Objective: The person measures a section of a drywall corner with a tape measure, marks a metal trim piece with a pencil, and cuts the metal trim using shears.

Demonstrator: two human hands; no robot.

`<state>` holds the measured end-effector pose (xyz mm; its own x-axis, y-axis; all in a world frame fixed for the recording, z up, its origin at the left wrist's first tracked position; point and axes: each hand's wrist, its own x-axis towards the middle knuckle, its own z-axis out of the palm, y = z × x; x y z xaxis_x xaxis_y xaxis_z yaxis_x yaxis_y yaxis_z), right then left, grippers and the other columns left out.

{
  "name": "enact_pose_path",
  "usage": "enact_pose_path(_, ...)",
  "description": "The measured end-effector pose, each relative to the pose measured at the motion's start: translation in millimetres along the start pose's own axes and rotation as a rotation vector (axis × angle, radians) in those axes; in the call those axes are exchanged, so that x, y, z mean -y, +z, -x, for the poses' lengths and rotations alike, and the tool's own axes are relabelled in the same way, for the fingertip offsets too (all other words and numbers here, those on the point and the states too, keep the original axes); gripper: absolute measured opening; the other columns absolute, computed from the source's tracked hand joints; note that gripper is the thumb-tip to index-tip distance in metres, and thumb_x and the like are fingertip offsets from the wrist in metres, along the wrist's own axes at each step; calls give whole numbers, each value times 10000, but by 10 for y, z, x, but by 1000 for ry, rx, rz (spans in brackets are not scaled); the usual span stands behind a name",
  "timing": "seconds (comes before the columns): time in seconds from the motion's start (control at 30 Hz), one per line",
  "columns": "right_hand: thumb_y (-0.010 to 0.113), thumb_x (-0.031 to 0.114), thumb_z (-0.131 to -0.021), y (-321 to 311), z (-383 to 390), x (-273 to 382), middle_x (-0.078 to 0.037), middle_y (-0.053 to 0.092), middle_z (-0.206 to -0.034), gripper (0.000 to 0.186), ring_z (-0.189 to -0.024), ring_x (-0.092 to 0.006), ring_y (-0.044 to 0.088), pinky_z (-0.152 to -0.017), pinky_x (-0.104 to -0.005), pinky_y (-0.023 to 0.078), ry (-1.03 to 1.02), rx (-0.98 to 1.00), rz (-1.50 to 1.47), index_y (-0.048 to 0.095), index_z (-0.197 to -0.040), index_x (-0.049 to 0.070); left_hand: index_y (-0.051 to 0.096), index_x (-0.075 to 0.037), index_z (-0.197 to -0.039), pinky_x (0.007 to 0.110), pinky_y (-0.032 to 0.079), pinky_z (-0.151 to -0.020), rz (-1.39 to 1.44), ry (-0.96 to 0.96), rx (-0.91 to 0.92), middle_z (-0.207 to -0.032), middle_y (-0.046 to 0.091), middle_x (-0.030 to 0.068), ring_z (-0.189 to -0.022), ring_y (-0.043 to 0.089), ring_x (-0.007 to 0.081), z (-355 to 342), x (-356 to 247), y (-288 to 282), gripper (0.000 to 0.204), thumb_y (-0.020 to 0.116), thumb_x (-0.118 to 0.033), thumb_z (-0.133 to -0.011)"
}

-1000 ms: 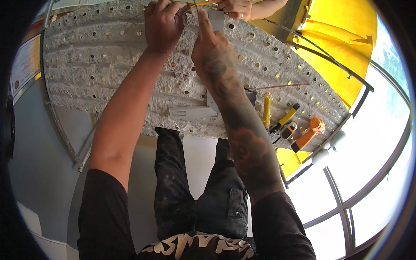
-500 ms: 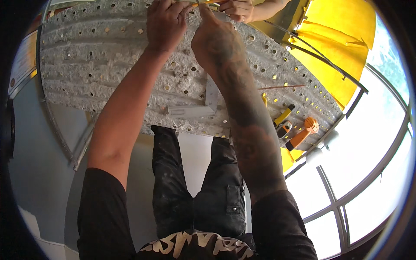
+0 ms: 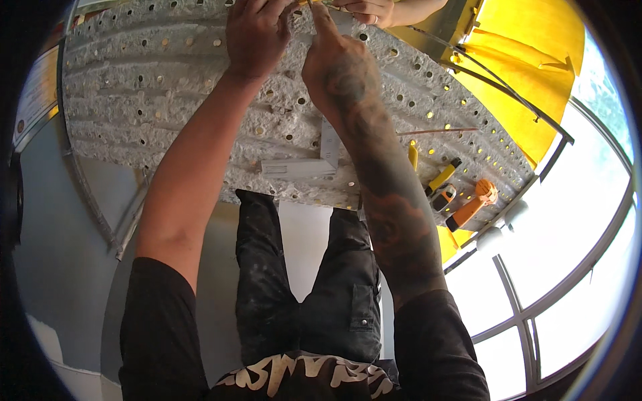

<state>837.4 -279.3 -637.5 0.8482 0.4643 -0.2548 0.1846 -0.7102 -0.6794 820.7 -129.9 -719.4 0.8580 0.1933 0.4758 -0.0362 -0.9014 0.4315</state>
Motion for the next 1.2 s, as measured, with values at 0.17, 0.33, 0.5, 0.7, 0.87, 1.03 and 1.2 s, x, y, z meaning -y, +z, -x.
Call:
enact_pose_path(0.17,482,59,-922,-63,106,123,-328,636,-833,571,-814,-497,649,-721,-533,513,72,68,-12,398,-1487,72,685,-104,-914,453,463,-778,-8,-10,13,-854,575,99,-859,577,320,25,42,-18,75,662,-145,-855)
enact_pose_path(0.33,491,73,-926,17,-81,72,-322,645,-844,563,-828,-483,660,-723,-517,518,73,33,59,409,-1483,70,673,-96,-897,459,467,-780,24,-27,28,-853,576,105,-859,576,328,24,25,10,62,656,-142,-859)
enact_pose_path(0.5,493,86,-934,92,-80,-87,-321,655,-875,550,-854,-482,665,-738,-522,519,-40,-45,51,422,-1479,97,651,-74,-895,473,462,-785,-8,-19,0,-870,578,121,-866,572,345,22,36,15,93,657,-164,-872)
enact_pose_path(0.7,484,83,-937,70,-41,-75,-323,657,-884,563,-865,-486,664,-741,-524,520,15,8,21,404,-1493,118,647,-73,-895,464,453,-784,-38,-24,36,-894,579,128,-868,563,344,38,37,9,89,651,-159,-870)
enact_pose_path(0.87,477,71,-935,-4,35,46,-317,651,-850,582,-844,-500,654,-737,-530,516,53,16,56,377,-1507,118,658,-78,-897,458,448,-783,6,12,-2,-871,573,120,-872,556,338,17,0,9,80,636,-148,-866)
enact_pose_path(1.03,474,64,-938,-4,106,42,-333,645,-855,559,-839,-510,648,-738,-545,512,-3,32,5,395,-1490,101,669,-80,-904,454,453,-777,-26,5,40,-863,574,119,-859,564,336,29,39,-24,82,631,-144,-868)
enact_pose_path(1.2,472,55,-938,50,-93,-1,-332,640,-837,549,-825,-512,645,-725,-539,511,19,-7,73,408,-1482,94,663,-71,-887,455,468,-774,16,-6,-22,-863,591,125,-859,582,338,-3,0,17,100,649,-170,-873)
